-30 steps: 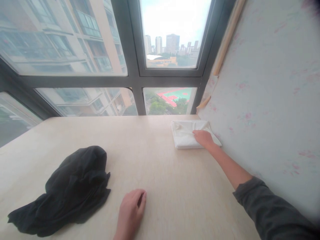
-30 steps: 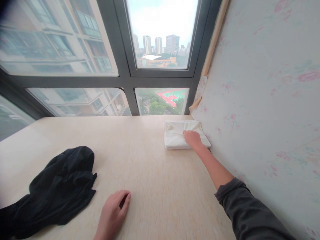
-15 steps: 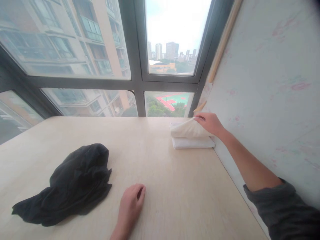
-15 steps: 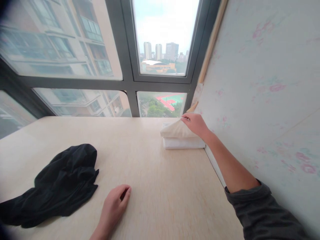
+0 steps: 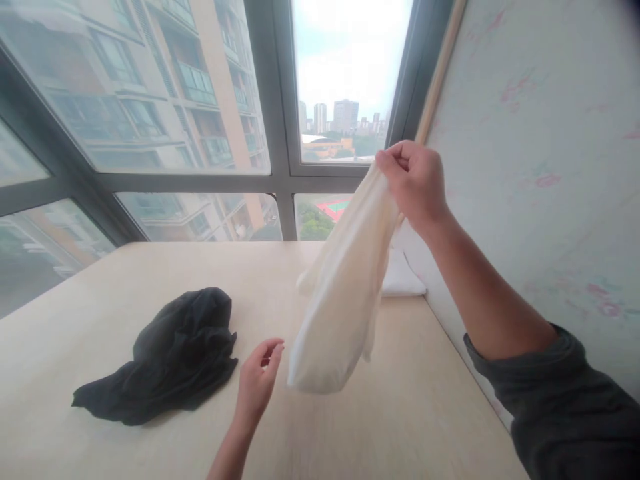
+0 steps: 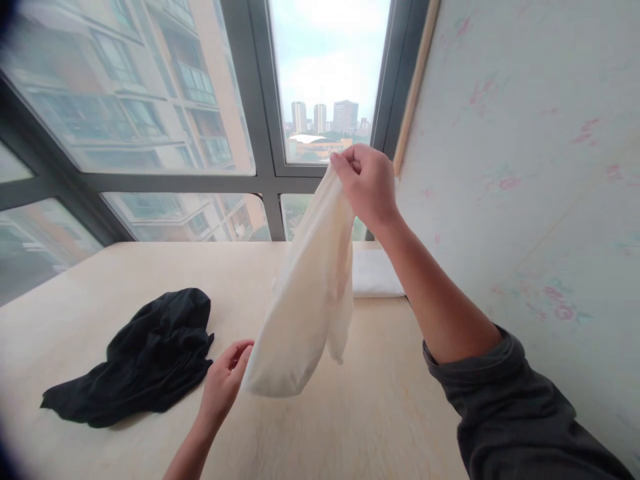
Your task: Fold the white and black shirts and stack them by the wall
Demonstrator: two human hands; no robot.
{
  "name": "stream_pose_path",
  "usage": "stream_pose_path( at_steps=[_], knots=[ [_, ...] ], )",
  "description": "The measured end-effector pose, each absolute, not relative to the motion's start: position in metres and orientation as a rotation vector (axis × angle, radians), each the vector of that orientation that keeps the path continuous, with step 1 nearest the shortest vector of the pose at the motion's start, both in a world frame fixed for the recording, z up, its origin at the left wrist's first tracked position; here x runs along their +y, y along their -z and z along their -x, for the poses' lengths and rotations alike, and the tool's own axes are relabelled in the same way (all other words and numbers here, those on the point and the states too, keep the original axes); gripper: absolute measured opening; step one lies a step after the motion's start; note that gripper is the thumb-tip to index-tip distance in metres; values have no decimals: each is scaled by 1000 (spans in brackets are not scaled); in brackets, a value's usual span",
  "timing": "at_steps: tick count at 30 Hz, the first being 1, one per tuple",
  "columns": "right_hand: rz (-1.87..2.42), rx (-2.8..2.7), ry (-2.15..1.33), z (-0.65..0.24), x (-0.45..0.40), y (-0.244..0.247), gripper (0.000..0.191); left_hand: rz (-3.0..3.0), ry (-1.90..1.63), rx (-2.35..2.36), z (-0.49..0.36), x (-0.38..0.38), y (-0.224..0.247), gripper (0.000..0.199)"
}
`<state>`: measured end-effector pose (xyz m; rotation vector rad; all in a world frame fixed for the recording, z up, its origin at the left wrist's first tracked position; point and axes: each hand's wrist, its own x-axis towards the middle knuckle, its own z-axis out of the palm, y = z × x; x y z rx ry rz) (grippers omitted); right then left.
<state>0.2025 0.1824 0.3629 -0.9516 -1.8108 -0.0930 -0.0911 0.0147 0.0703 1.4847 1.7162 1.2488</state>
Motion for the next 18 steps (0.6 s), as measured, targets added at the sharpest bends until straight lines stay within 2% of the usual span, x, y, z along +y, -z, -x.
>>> stream_pose_path(
  at_steps=[4, 8, 12, 13, 16, 18],
  knots=[
    [889, -1866, -291, -170, 158, -353, 29, -1479, -1395, 1674, 95, 21, -126, 36],
    [738, -1769, -600, -141, 142, -340, 30, -1601, -1530, 1608, 85, 25, -188, 38],
    [576, -1836, -786, -118, 123, -333, 28, -1868, -1469, 1500, 58, 35, -233, 54],
    [534, -1864, -823, -114, 118, -332, 27, -1940, -1423, 1534, 52, 39, -240, 52],
    [432, -1950, -927, -115, 107, -329, 24, -2063, -1364, 1664, 44, 56, -250, 25],
    [422, -1941, -1001, -126, 104, -318, 29, -2031, -1425, 1637, 53, 67, -255, 24]
  ],
)
